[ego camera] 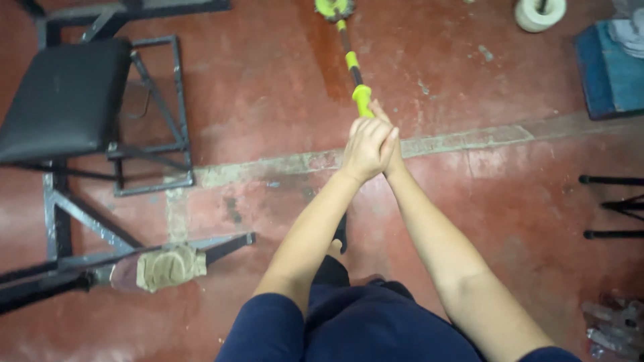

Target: Mopping the floor in a gym weight training area, including moving a bench to clean underneath.

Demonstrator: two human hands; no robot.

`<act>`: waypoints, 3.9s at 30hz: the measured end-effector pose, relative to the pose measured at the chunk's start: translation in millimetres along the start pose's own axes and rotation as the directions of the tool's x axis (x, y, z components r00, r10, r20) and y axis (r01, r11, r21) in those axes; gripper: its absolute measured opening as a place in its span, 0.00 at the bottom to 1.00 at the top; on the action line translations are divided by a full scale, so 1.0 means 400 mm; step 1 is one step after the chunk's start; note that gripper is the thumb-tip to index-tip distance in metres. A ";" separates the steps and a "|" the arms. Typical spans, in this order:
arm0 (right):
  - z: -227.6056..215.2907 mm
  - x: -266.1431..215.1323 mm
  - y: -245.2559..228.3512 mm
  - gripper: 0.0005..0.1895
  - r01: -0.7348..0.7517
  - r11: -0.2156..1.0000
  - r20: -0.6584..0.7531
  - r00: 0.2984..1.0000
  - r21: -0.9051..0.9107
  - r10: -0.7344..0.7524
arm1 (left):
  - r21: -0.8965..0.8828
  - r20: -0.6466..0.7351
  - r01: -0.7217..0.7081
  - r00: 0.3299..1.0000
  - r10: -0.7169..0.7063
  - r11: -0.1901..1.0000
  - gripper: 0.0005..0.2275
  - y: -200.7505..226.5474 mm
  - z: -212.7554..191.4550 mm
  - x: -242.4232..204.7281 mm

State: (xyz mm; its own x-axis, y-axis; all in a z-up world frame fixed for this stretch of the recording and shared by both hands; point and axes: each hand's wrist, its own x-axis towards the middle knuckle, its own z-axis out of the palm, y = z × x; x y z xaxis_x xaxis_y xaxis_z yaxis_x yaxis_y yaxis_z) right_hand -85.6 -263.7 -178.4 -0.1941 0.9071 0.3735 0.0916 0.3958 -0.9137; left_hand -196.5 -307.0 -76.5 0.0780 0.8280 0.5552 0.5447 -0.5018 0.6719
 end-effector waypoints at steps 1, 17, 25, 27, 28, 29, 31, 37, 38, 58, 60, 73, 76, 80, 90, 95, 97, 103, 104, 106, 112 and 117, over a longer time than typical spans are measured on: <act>-0.012 -0.009 0.001 0.24 0.002 1.000 -0.015 1.000 -0.006 -0.002 | -0.007 0.009 -0.012 1.000 0.012 1.000 0.05 0.044 -0.027 0.014; -0.202 -0.866 -0.632 0.36 0.086 0.949 0.070 0.995 -0.305 -0.068 | -0.344 0.331 0.241 0.936 -0.123 0.908 0.13 0.249 0.087 -0.589; -0.250 -1.166 -0.790 0.44 -0.683 0.192 0.411 0.614 0.705 0.674 | -0.085 0.360 0.267 0.907 -0.220 0.960 0.15 0.500 0.063 -0.843; -0.269 -1.125 -0.899 0.42 -0.505 -0.270 0.504 0.412 0.820 0.759 | -0.044 0.361 0.310 0.891 -0.275 0.950 0.15 0.552 0.035 -0.848; -0.267 -1.127 -0.914 0.42 -0.509 -0.274 0.509 0.408 0.816 0.758 | -0.041 0.357 0.315 0.891 -0.281 0.948 0.15 0.570 0.026 -0.844; -0.258 -1.128 -0.929 0.35 -0.528 -0.288 0.534 0.400 0.798 0.745 | -0.046 0.330 0.322 0.898 -0.290 0.946 0.14 0.584 0.010 -0.844; -0.242 -1.144 -0.931 0.33 -0.554 -0.305 0.565 0.389 0.775 0.727 | -0.047 0.295 0.332 0.906 -0.304 0.942 0.14 0.607 -0.021 -0.835; -0.164 -1.103 -0.810 0.25 -0.624 -0.505 0.782 0.305 0.595 0.544 | -0.140 0.195 0.305 0.941 -0.275 0.942 0.10 0.518 -0.060 -0.774; -0.148 -1.052 -0.814 0.25 -0.634 -0.507 0.780 0.269 0.585 0.565 | -0.179 0.206 0.343 0.930 -0.306 0.922 0.09 0.489 -0.067 -0.741; 0.323 -0.062 -0.111 0.16 -0.613 -0.153 0.427 0.329 0.775 0.842 | 0.303 0.202 0.793 0.489 -0.849 0.529 0.22 -0.533 -0.027 -0.038; 0.346 -0.075 -0.096 0.15 -0.614 -0.105 0.415 0.388 0.782 0.823 | 0.277 0.203 0.673 0.657 -0.726 0.686 0.22 -0.451 -0.102 0.009; 0.279 -0.651 -0.405 0.22 -0.588 -0.392 0.593 0.191 0.707 0.783 | 0.281 0.342 0.688 0.580 -0.740 0.669 0.27 -0.042 -0.164 -0.421; 0.230 -0.808 -0.559 0.26 -0.593 -0.484 0.723 0.264 0.644 0.639 | 0.349 0.399 0.656 0.542 -0.740 0.669 0.12 0.043 -0.153 -0.612; 0.152 -0.983 -0.851 0.18 -0.526 -0.454 0.642 0.252 0.719 0.724 | -0.076 0.115 0.453 0.889 -0.443 0.888 0.07 0.242 -0.220 -0.827; 0.075 -1.156 -1.173 0.30 -0.424 -0.584 0.703 0.216 0.693 0.678 | -0.250 0.174 0.268 0.958 -0.229 0.930 0.08 0.567 -0.355 -0.924; 0.080 -1.143 -1.081 0.32 -0.430 -0.636 0.766 0.412 0.641 0.493 | -0.151 0.230 0.299 0.938 -0.260 0.942 0.07 0.494 -0.340 -0.899; 0.086 -1.110 -1.024 0.30 -0.438 -0.619 0.759 0.358 0.651 0.544 | -0.148 0.222 0.317 0.934 -0.281 0.937 0.06 0.434 -0.325 -0.873; 0.150 -0.841 -0.863 0.34 -0.533 -0.632 0.814 0.489 0.563 0.312 | -0.122 0.135 0.329 0.940 -0.313 0.936 0.07 0.216 -0.311 -0.659; 0.174 -0.761 -0.853 0.33 -0.471 -0.629 0.783 0.435 0.619 0.445 | -0.134 0.131 0.343 0.936 -0.327 0.930 0.07 0.167 -0.314 -0.610; 0.219 -0.620 -0.780 0.31 -0.416 -0.617 0.744 0.363 0.668 0.561 | -0.138 0.121 0.360 0.931 -0.345 0.923 0.06 0.055 -0.326 -0.503; 0.352 -0.225 -0.457 0.30 -0.611 -0.603 0.839 0.507 0.513 0.200 | -0.160 0.209 0.523 0.847 -0.489 0.837 0.08 -0.340 -0.330 -0.157; 0.522 0.116 -0.292 0.21 -0.546 -0.432 0.693 0.501 0.718 0.518 | -0.297 0.251 0.735 0.676 -0.692 0.610 0.25 -0.752 -0.227 -0.045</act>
State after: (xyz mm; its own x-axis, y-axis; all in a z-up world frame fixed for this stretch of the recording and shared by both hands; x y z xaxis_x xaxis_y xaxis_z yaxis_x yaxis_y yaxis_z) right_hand -309.2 -297.7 -87.6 -0.7270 0.5603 -0.3968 -0.6343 -0.7694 0.0758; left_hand -437.5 -193.6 -244.0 -0.1150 0.9703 -0.2126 0.1417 0.2279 0.9633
